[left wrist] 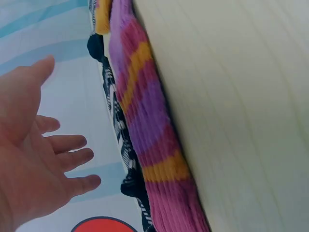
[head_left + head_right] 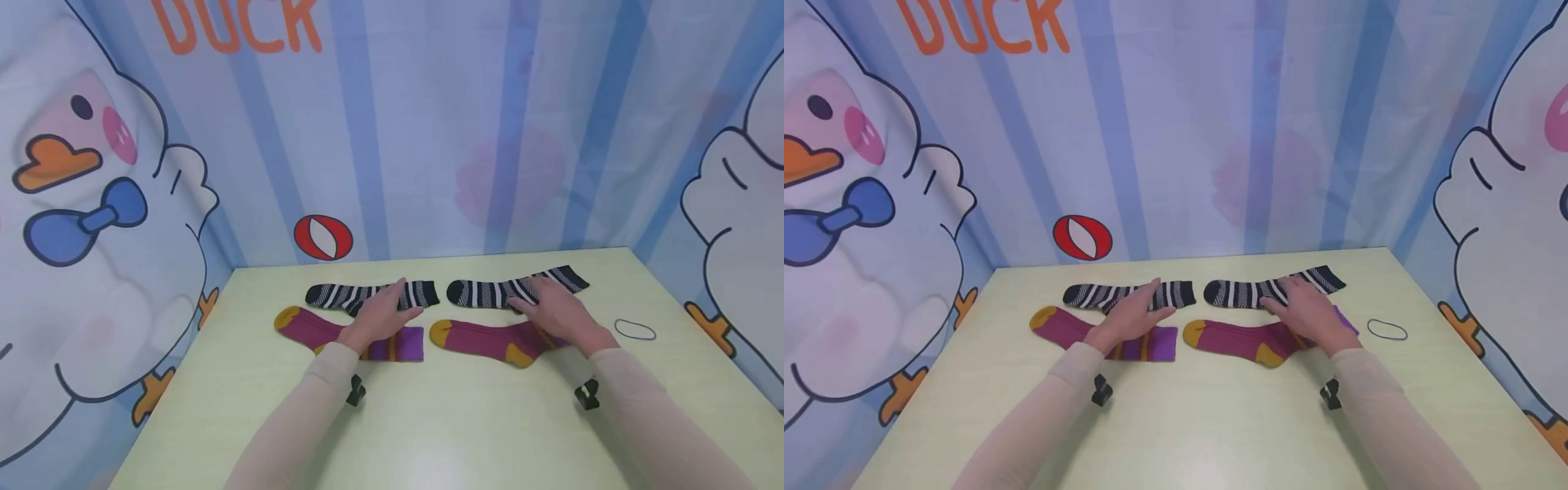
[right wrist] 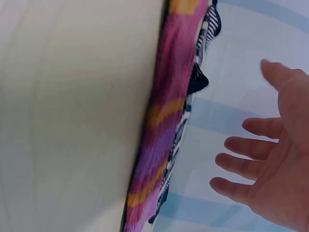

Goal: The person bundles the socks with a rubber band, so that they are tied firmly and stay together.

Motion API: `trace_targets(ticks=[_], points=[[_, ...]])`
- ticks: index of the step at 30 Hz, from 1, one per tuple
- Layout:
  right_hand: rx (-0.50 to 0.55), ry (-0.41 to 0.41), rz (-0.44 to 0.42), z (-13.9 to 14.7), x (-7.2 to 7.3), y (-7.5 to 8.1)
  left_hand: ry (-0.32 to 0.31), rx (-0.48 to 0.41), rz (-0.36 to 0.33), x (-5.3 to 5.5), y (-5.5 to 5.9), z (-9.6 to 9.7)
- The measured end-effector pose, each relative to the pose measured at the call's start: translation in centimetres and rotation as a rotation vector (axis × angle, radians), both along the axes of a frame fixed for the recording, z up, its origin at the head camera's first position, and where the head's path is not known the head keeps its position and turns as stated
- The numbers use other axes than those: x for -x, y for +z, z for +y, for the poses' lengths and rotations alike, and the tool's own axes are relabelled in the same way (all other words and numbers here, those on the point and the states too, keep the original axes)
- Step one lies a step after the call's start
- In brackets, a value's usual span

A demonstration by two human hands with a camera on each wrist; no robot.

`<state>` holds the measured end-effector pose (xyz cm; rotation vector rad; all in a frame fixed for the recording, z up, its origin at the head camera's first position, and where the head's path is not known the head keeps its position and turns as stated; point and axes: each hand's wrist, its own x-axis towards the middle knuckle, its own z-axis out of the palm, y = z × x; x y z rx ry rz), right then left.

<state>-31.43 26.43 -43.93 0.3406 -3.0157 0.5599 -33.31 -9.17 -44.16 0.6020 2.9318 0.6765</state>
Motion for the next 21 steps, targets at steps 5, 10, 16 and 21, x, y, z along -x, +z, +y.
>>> trace_targets(ticks=[5, 10, 16, 21], points=[[0.037, -0.016, -0.01, 1.4, 0.0, 0.6, 0.013, -0.044, -0.03, 0.2, 0.3, 0.3], [0.039, -0.024, -0.024, 2.5, 0.1, 0.2, 0.069, -0.062, -0.048, 0.2, 0.1, 0.6], [0.021, -0.078, -0.039, 3.6, -0.2, -0.6, 0.065, -0.097, -0.048, -0.1, -0.4, 1.6], [0.035, -0.116, -0.046, 4.5, -0.4, -0.7, 0.052, -0.109, -0.044, -0.1, -0.4, 2.6]])
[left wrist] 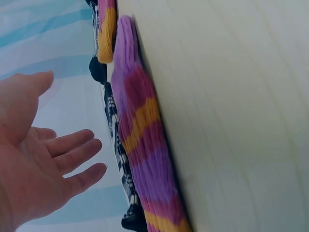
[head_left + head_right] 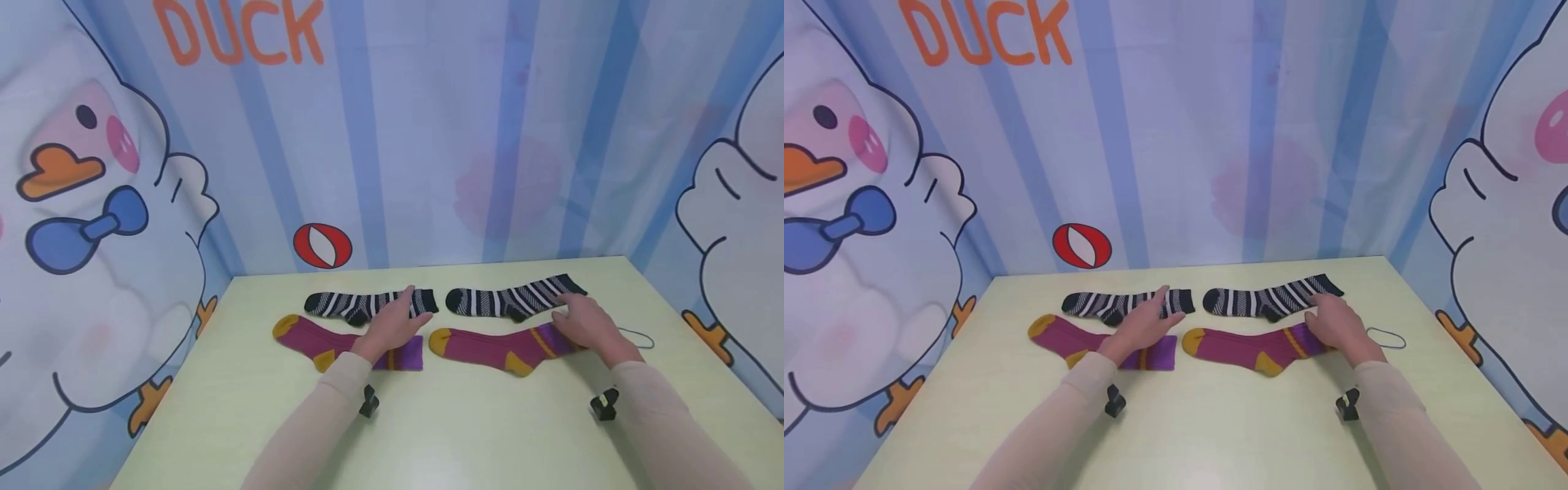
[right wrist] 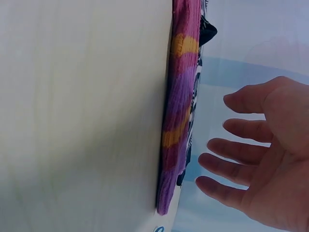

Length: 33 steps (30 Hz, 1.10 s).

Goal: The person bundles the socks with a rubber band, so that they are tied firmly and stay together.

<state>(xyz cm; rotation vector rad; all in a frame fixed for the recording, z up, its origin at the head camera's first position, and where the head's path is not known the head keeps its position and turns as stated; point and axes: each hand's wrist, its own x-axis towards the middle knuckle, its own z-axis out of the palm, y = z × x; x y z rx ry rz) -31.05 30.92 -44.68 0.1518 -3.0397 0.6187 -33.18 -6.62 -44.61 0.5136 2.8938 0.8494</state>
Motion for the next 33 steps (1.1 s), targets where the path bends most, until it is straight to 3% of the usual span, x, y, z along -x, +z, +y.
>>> trace_targets(ticks=[11, 17, 24, 33], points=[[-0.019, -0.034, -0.009, 1.0, 0.3, -0.6, 0.005, 0.033, 0.051, 0.2, -0.3, 1.0], [-0.027, -0.038, -0.007, 1.6, 0.3, -1.3, 0.0, 0.051, 0.022, 0.1, -0.5, 1.7], [-0.015, -0.074, -0.061, 2.1, 0.5, -0.8, 0.004, 0.074, 0.024, -0.1, -0.3, 2.3], [-0.035, -0.041, -0.053, 2.4, 0.4, -1.0, -0.044, 0.097, 0.019, -0.3, -0.4, 2.5]])
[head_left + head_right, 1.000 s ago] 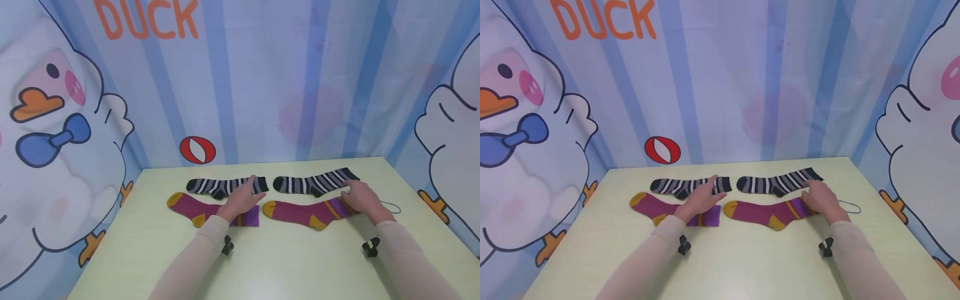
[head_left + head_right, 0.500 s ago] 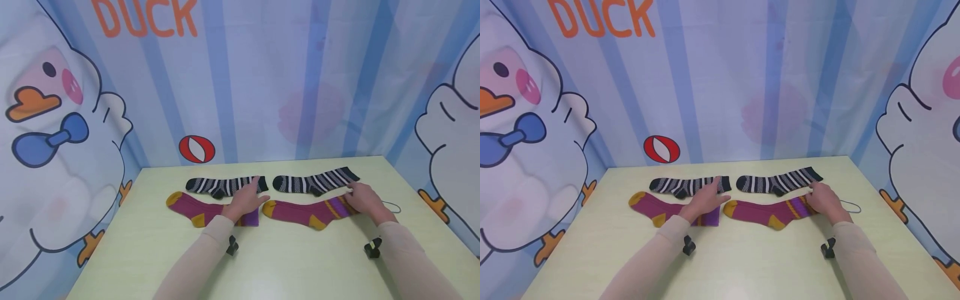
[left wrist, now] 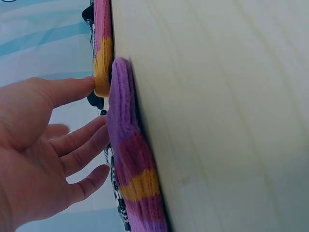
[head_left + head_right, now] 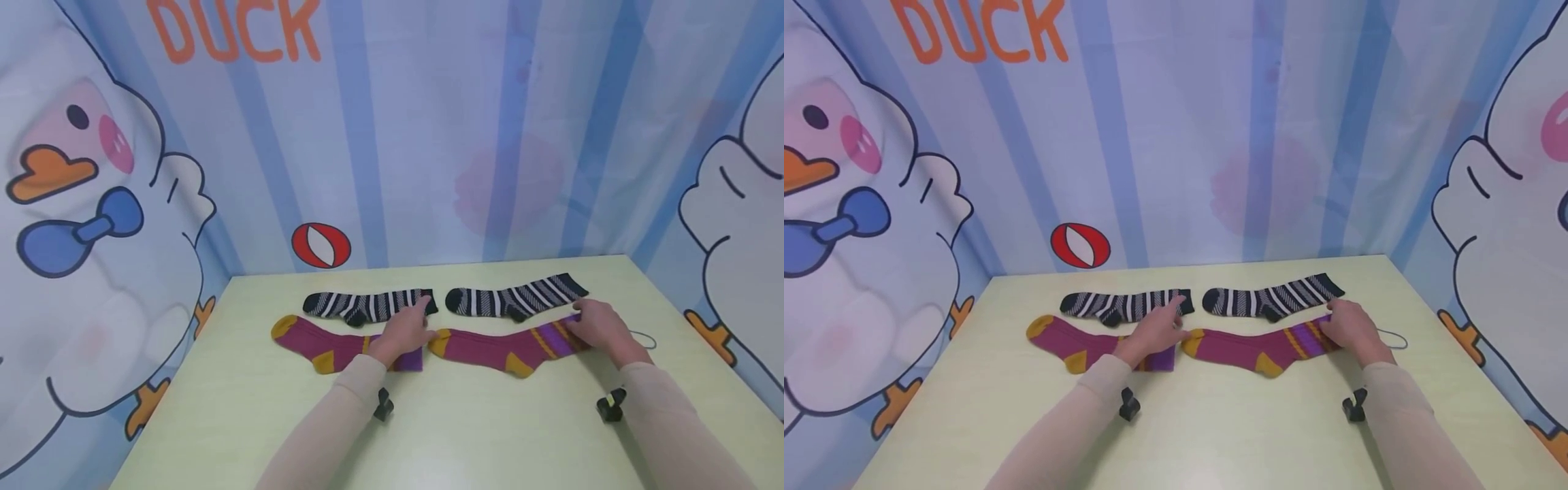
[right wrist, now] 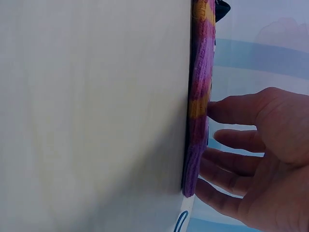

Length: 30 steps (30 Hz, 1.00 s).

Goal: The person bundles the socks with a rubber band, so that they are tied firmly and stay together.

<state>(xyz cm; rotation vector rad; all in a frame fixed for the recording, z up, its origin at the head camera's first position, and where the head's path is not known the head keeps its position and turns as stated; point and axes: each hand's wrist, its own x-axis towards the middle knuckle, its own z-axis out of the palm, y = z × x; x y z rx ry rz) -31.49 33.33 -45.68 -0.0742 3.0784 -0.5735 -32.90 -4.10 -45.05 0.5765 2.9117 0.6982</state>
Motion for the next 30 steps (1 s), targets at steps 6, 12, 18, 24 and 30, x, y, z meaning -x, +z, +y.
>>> trace_targets(ticks=[6, 12, 18, 24, 30], points=[[0.008, -0.005, 0.016, 0.0, 0.1, 0.0, -0.035, 0.014, 0.016, 0.2, -0.4, 0.2], [0.05, -0.016, 0.03, 0.1, 0.1, -0.2, -0.052, 0.02, 0.015, 0.2, -0.9, 0.4], [0.094, -0.027, 0.051, 0.4, 0.0, -0.5, -0.051, 0.052, 0.045, 0.3, -1.2, 0.6], [0.089, -0.054, 0.034, 0.4, -0.1, -0.5, -0.055, 0.073, 0.06, 0.3, -1.2, 0.7], [0.122, -0.063, 0.037, 0.5, -0.1, -0.6, -0.051, 0.046, 0.063, 0.2, -1.1, 0.7]])
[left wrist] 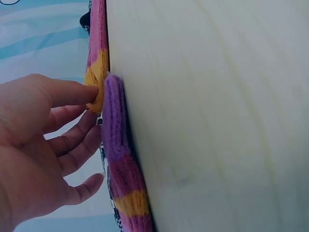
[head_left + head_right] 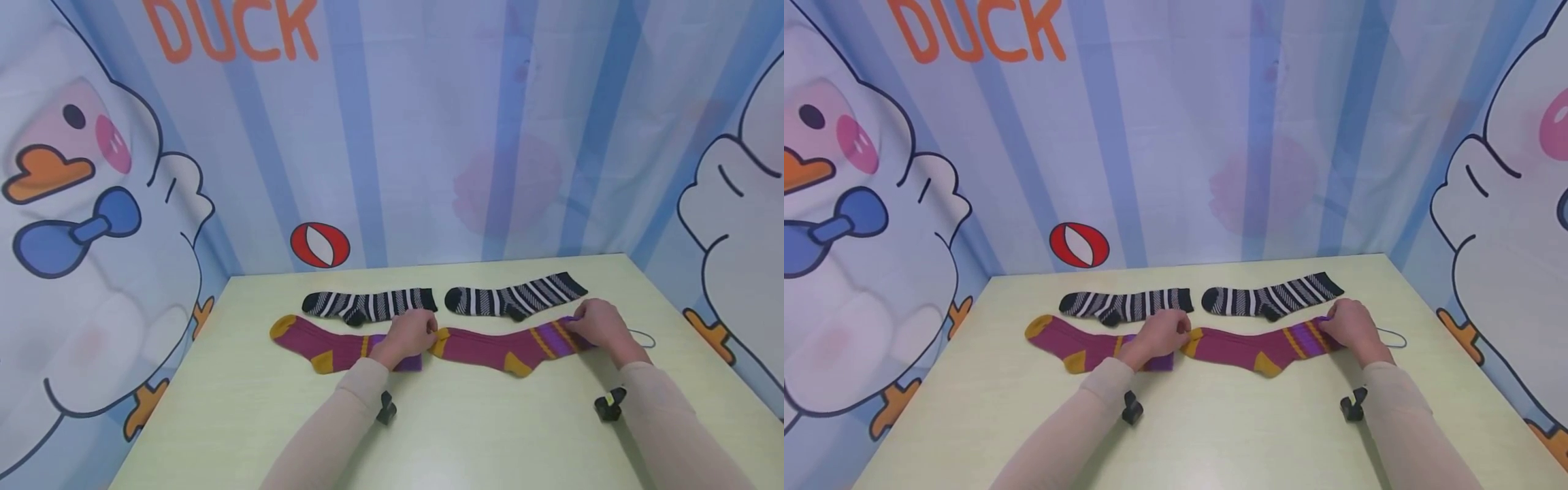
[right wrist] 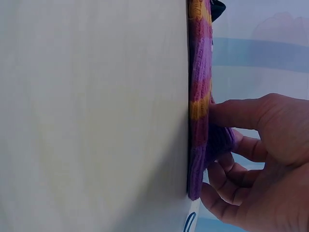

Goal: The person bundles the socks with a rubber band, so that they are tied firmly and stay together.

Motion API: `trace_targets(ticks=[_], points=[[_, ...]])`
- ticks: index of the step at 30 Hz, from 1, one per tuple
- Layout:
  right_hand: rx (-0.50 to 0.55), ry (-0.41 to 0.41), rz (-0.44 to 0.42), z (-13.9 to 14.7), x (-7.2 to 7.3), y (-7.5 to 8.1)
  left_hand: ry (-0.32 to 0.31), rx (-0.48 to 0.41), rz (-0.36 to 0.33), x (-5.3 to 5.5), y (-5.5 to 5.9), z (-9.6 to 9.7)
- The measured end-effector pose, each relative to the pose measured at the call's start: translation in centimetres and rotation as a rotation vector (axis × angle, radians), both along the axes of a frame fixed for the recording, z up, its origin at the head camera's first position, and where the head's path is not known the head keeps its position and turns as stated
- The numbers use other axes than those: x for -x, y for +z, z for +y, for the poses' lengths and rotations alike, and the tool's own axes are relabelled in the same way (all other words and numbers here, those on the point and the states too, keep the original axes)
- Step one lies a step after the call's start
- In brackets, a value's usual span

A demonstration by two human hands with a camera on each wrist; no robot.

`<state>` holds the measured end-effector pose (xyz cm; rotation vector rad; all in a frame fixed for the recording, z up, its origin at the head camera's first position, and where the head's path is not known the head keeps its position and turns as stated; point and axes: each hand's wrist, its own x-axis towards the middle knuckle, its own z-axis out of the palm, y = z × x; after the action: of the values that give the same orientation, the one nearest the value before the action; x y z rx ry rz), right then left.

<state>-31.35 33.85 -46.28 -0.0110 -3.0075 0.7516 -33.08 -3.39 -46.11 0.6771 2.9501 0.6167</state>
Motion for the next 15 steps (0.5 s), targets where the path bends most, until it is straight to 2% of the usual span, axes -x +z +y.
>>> trace_targets(ticks=[7, 11, 15], points=[[0.009, -0.02, -0.011, -0.2, -0.12, 0.09, 0.021, -0.111, -0.011, -0.06, 0.23, -0.08], [0.003, -0.043, -0.048, -0.47, -0.1, 0.17, 0.025, -0.22, -0.024, -0.06, 0.44, -0.17], [0.003, -0.042, -0.037, -0.43, -0.04, 0.08, -0.001, -0.359, -0.039, -0.11, 0.77, -0.36]])
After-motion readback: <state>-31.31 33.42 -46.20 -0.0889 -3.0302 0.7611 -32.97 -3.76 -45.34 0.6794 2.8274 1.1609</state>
